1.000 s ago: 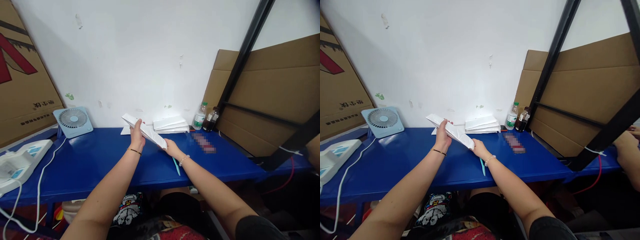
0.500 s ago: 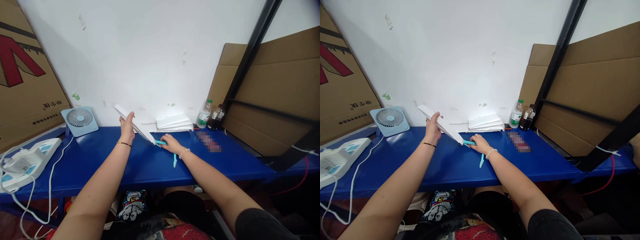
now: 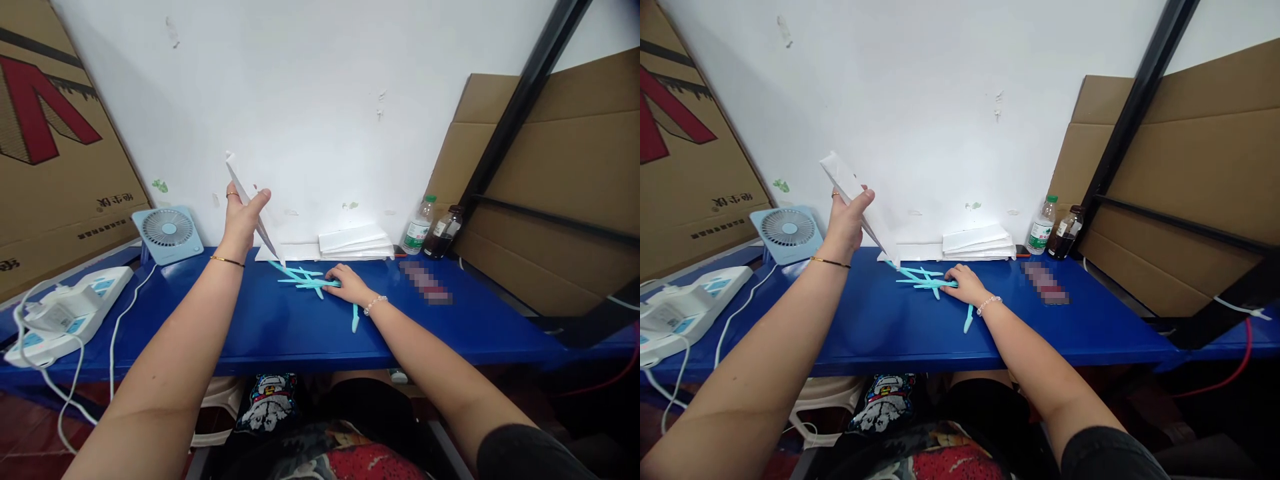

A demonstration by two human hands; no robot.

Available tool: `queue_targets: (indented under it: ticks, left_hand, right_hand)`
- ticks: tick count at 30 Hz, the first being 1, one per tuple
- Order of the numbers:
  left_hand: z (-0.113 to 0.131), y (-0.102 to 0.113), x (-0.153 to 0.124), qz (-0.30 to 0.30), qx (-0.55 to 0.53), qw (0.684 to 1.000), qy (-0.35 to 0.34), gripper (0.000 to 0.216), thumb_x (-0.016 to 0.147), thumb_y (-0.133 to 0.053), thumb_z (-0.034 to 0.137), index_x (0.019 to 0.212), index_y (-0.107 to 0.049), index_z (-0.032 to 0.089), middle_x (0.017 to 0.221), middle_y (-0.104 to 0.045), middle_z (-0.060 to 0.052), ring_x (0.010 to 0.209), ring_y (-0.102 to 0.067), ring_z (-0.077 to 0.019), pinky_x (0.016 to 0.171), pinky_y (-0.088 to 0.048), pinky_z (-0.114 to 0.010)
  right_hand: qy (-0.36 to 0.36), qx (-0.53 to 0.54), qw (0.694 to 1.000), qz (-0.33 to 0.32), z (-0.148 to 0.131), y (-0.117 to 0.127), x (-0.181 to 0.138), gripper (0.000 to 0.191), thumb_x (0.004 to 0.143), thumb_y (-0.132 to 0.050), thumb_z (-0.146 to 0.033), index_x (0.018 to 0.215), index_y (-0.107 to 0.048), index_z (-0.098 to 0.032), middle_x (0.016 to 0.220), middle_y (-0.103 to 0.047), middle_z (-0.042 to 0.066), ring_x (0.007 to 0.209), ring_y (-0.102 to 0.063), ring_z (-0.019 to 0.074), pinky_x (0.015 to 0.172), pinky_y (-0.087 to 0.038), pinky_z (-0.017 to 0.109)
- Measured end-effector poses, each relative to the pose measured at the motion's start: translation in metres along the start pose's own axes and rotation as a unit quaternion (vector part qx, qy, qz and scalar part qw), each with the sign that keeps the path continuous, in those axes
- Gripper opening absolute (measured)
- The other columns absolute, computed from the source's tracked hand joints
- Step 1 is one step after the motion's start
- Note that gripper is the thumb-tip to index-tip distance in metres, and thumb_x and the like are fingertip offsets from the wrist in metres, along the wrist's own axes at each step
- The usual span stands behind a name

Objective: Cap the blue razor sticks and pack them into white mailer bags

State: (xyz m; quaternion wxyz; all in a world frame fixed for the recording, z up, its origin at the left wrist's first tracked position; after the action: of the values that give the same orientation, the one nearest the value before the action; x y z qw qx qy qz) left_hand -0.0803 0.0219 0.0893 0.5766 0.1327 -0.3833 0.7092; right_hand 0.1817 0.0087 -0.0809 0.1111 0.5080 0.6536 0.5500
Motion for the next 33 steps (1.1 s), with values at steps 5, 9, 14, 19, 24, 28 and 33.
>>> queue_targets:
  ticks: [5, 9, 14, 19, 24, 28, 33]
  left_hand:
    - [0.005, 0.026, 0.008, -0.048, 0.088, 0.995, 0.015, 0.056, 0.052, -0.082, 0.02, 0.1, -0.055, 0.018, 0.097, -0.06, -0.003, 0.099, -0.059, -0.0213, 0.097, -0.042, -0.039]
    - [-0.017, 0.066, 0.005, -0.093, 0.182, 0.971, 0.126, 0.046, 0.049, -0.078, 0.016, 0.091, -0.06, 0.017, 0.091, -0.062, -0.005, 0.099, -0.061, -0.0242, 0.098, -0.042, -0.036]
    - [-0.049, 0.099, -0.021, -0.076, 0.212, 0.935, 0.274, 0.048, 0.039, -0.077, 0.007, 0.084, -0.062, 0.018, 0.089, -0.062, -0.009, 0.124, -0.047, -0.0304, 0.103, -0.035, -0.038]
    - [-0.068, 0.067, -0.059, -0.172, 0.132, 0.937, 0.274, 0.045, 0.044, -0.078, 0.007, 0.084, -0.064, 0.021, 0.111, -0.064, -0.012, 0.127, -0.045, -0.0231, 0.107, -0.029, -0.028]
    - [-0.113, 0.024, -0.095, -0.19, 0.135, 0.923, 0.305, 0.028, 0.053, -0.08, 0.028, 0.073, -0.061, 0.024, 0.1, -0.069, -0.01, 0.12, -0.053, -0.0244, 0.109, -0.027, -0.036]
    - [-0.136, 0.012, -0.113, -0.159, 0.194, 0.931, 0.267, 0.03, 0.061, -0.074, 0.049, 0.069, -0.06, 0.024, 0.098, -0.068, -0.01, 0.126, -0.046, -0.0277, 0.11, -0.022, -0.043]
    - [-0.124, -0.004, -0.125, -0.285, 0.355, 0.879, 0.139, 0.022, 0.064, -0.072, 0.043, 0.076, -0.067, 0.025, 0.092, -0.067, -0.011, 0.112, -0.054, -0.032, 0.103, -0.033, -0.046]
  right_hand:
    - [0.002, 0.006, 1.0, -0.001, 0.001, -0.002, 0.0, 0.029, 0.081, -0.062, -0.044, 0.098, -0.062, -0.021, 0.097, -0.057, 0.006, 0.093, -0.052, 0.0204, 0.082, -0.043, 0.033]
    - [-0.007, 0.02, 1.0, -0.007, 0.004, -0.002, 0.002, 0.034, 0.081, -0.061, -0.048, 0.102, -0.064, -0.022, 0.1, -0.059, 0.006, 0.095, -0.054, 0.021, 0.084, -0.043, 0.036]
    - [-0.068, 0.113, 0.989, 0.065, 0.022, 0.027, -0.006, 0.035, 0.088, -0.051, -0.044, 0.113, -0.062, -0.021, 0.108, -0.062, 0.008, 0.102, -0.057, 0.0215, 0.089, -0.044, 0.038]
    - [0.002, 0.169, 0.976, -0.136, 0.033, 0.064, -0.033, 0.084, 0.058, -0.081, -0.044, 0.134, -0.047, -0.029, 0.139, -0.045, 0.007, 0.125, -0.044, 0.0266, 0.103, -0.036, 0.04]
    - [0.024, 0.122, 0.977, -0.175, 0.024, 0.054, -0.035, 0.067, 0.057, -0.081, -0.046, 0.117, -0.06, -0.027, 0.127, -0.051, 0.006, 0.118, -0.048, 0.0259, 0.101, -0.037, 0.04]
    - [-0.03, 0.061, 0.996, -0.063, 0.023, 0.031, -0.022, 0.038, 0.067, -0.075, -0.044, 0.097, -0.065, -0.021, 0.099, -0.06, 0.005, 0.096, -0.054, 0.0227, 0.085, -0.044, 0.037]
    - [-0.026, 0.052, 0.998, -0.024, 0.025, 0.023, -0.016, 0.016, 0.074, -0.07, -0.034, 0.079, -0.068, -0.019, 0.09, -0.061, 0.005, 0.084, -0.057, 0.0188, 0.076, -0.045, 0.031]
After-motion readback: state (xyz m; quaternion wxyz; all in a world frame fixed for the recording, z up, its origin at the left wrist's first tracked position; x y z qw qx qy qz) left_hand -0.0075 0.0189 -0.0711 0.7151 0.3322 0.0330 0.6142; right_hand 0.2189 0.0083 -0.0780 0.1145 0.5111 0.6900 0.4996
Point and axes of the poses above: each hand's wrist, its own x-axis towards the middle knuckle, its own y-axis out of the back of the hand, z = x × y, the point moved 1 cm from there along x, towards the middle knuckle
